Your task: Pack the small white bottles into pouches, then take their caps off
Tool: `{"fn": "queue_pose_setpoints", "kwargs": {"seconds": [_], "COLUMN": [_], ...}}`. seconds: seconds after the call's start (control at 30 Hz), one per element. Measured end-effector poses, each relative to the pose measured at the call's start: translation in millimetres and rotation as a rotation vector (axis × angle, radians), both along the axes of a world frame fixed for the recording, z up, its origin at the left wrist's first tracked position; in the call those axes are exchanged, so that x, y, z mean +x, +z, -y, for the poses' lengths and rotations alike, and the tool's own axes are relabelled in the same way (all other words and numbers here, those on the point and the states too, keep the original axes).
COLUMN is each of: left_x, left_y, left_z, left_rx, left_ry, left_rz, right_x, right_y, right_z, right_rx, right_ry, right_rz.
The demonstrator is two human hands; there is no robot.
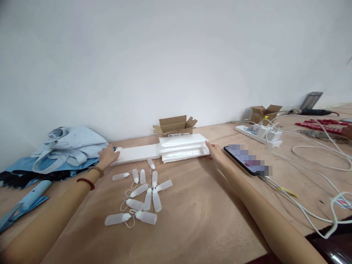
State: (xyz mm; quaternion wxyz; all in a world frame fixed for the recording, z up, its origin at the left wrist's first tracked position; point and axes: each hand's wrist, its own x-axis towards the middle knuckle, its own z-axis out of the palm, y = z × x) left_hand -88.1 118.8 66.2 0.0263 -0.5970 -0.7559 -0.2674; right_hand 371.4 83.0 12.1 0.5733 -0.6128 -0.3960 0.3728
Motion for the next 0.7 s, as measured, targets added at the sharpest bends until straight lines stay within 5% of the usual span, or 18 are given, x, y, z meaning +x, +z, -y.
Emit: {"fn": "queue_pose_setpoints", "kwargs": {"seconds": [0.13, 0.2, 0.27, 0.37, 0.5, 0.7], "left_x": [72, 116, 155, 192, 206, 196], "left_y": [21.1, 28.6, 27.6, 10.6, -14.7, -9.5], "left_z": [14, 19, 22, 22, 23, 40], "left_rx": [0.248, 0.343, 0.173, 0.005, -0.009, 0.029], "left_ry": [-0.282, -0.72, -0.916, -0.793, -0.716, -0.713], "left_rz": [-0.121, -0.216, -0.314, -0.321, -0.289, -0.224], "right_x": [-1, 1, 3, 1, -10, -20], "right_y": [4.5, 6.0, 7.4, 10.3, 15.6, 24.2], "right_z": [-1, 0, 2, 7, 15, 22], "right_rx": [-0.053, -0.072, -0.088, -0.105, -0.006, 0.256], "right_ry": [-0.009, -0.018, -0.014, 0.039, 0.186, 0.249], "right_rz": [-0.124, -0.182, -0.229, -0.271, -0.359, -0.453]}}
